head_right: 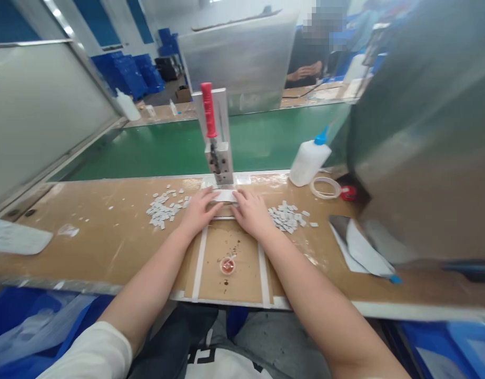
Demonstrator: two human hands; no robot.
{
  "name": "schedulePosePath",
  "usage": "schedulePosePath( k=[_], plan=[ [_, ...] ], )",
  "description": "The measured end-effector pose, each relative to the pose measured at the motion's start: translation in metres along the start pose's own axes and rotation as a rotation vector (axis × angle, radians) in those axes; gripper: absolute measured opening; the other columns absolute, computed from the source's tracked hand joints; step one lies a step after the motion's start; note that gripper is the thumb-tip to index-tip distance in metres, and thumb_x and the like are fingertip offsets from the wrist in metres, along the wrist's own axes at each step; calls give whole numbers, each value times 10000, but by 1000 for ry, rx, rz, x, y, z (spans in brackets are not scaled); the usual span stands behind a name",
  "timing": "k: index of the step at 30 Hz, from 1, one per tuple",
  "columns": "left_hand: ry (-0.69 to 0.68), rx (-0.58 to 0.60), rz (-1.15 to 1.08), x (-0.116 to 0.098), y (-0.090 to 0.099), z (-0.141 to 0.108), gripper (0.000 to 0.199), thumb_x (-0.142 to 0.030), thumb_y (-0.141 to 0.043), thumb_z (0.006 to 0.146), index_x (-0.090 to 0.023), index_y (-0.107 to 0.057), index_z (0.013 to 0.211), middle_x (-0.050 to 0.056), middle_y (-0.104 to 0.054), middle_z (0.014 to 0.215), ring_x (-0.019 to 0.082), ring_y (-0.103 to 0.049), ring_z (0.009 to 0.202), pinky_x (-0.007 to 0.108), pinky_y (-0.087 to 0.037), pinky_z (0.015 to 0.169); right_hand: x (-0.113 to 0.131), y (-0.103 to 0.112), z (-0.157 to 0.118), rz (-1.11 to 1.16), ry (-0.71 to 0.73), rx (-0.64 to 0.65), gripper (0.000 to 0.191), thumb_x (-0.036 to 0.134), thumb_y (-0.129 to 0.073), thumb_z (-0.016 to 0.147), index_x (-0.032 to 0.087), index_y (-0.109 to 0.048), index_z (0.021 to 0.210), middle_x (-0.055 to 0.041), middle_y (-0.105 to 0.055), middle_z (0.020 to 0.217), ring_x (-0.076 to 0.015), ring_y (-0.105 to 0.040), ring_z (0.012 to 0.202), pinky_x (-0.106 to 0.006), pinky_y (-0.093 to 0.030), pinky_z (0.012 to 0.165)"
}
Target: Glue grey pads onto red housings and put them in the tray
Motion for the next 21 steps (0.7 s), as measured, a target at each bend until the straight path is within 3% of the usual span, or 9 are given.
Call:
schedulePosePath(
  k=[3,6,8,11,13,17,21],
  plan=[
    [-27,-179,-69,0,6,-1,369,-452,-588,1035,-211,-740,1269,146,-676,1423,303,-610,1371,520,-451,1226,10,18,5,92,43,-111,361,306,-541,1049,175,-660,1363,-182,-654,1421,-321,-590,1321,-504,-458,1127],
    [-97,-312,-117,-5,13,-3,328,-452,-587,1029,-217,-740,1197,119,-733,1256,301,-661,1265,519,-481,1183,22,46,4,205,63,-322,268,273,-522,1066,202,-698,1254,-139,-701,1310,-262,-625,1258,-455,-470,1126],
    [-143,-335,-116,-10,18,-9,311,-441,-597,1021,-221,-729,1198,118,-737,1235,313,-668,1243,530,-486,1167,32,68,-12,303,57,-496,250,282,-501,1083,211,-696,1222,-122,-712,1247,-229,-643,1218,-422,-497,1098],
    [-181,-363,-86,-21,26,-25,257,-412,-591,1014,-237,-721,1151,118,-745,1173,340,-677,1213,558,-499,1137,44,91,-64,402,-1,-694,224,304,-504,1087,229,-695,1178,-99,-718,1153,-216,-664,1140,-410,-537,1032],
    [-192,-366,-84,-26,31,-39,219,-404,-603,994,-265,-711,1124,104,-750,1126,347,-688,1178,571,-509,1122,45,97,-111,400,-56,-739,206,321,-524,1073,246,-704,1141,-89,-717,1096,-228,-675,1075,-431,-549,984],
    [-292,-381,-88,-31,44,-72,166,-377,-640,948,-319,-699,1092,82,-756,1059,357,-714,1084,619,-542,1060,33,95,-205,300,-201,-719,190,348,-553,1050,266,-722,1076,-84,-707,1026,-252,-682,1002,-452,-547,901],
    [-613,-384,-105,-41,42,-117,191,-262,-751,835,-354,-712,997,48,-777,877,317,-745,803,518,-633,773,23,106,-262,183,-328,-659,173,332,-574,1052,243,-722,1050,-83,-716,1047,-238,-667,1036,-430,-516,947]
  ],
)
Point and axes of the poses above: each hand's wrist, its own z-axis towards the middle knuckle, its own y-axis out of the back of the hand, x = y × z, the point moved 1 cm from there along z, towards the middle knuckle
